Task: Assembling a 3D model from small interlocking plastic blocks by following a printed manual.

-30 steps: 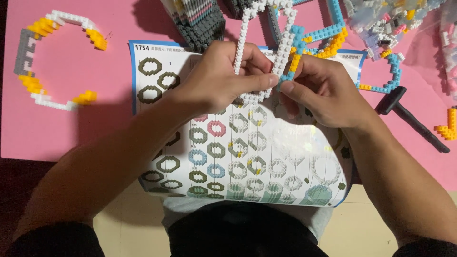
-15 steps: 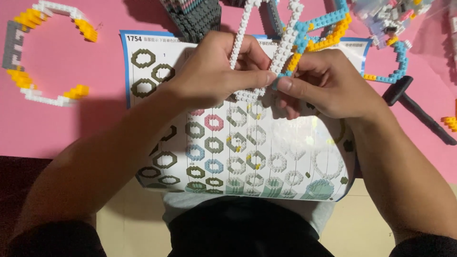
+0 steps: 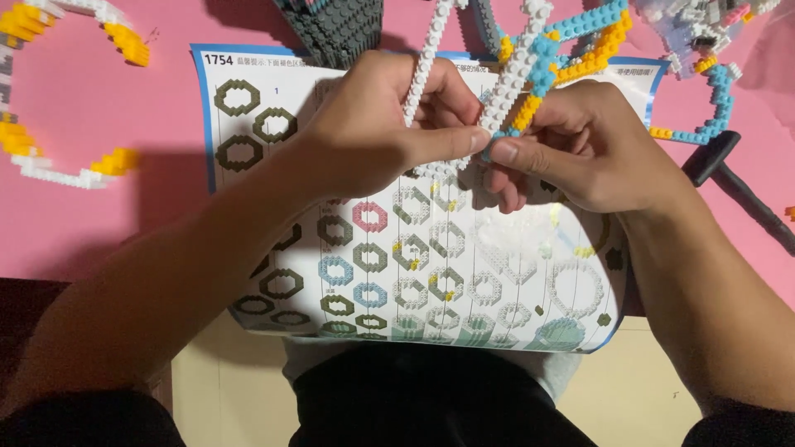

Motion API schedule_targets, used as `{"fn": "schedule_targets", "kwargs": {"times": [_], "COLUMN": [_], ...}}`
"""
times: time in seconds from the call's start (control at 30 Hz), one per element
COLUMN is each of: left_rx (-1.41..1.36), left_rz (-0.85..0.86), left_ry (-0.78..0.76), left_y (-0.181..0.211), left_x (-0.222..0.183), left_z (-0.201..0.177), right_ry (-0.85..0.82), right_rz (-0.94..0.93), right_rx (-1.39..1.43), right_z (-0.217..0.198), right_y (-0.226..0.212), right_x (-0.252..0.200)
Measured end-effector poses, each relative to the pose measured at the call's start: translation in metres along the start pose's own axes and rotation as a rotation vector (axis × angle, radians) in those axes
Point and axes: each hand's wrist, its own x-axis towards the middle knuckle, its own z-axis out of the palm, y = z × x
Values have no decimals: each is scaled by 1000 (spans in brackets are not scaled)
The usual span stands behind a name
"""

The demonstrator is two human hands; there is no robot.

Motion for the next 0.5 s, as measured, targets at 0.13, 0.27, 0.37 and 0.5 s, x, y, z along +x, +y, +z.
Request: {"fn": "schedule_targets", "kwargs": {"times": [0.13, 0.27, 0.37, 0.5], "left_rx": [39, 19, -10, 31], "left_rz": [-21, -7, -9, 20], "left_ry": [-17, -17, -10, -15], "left_y": [6, 1, 0, 3], "left_x": [-2, -1, -1, -2], "left_z": [-1, 1, 0, -1], "right_ry": [20, 6, 9, 12], "right_rz": [48, 15, -5, 10], "right_rx": [-42, -68, -62, -51], "right_z": [2, 2, 2, 2], "right_y": [-4, -3, -4, -2], "right_x": [-1, 0, 0, -1]}}
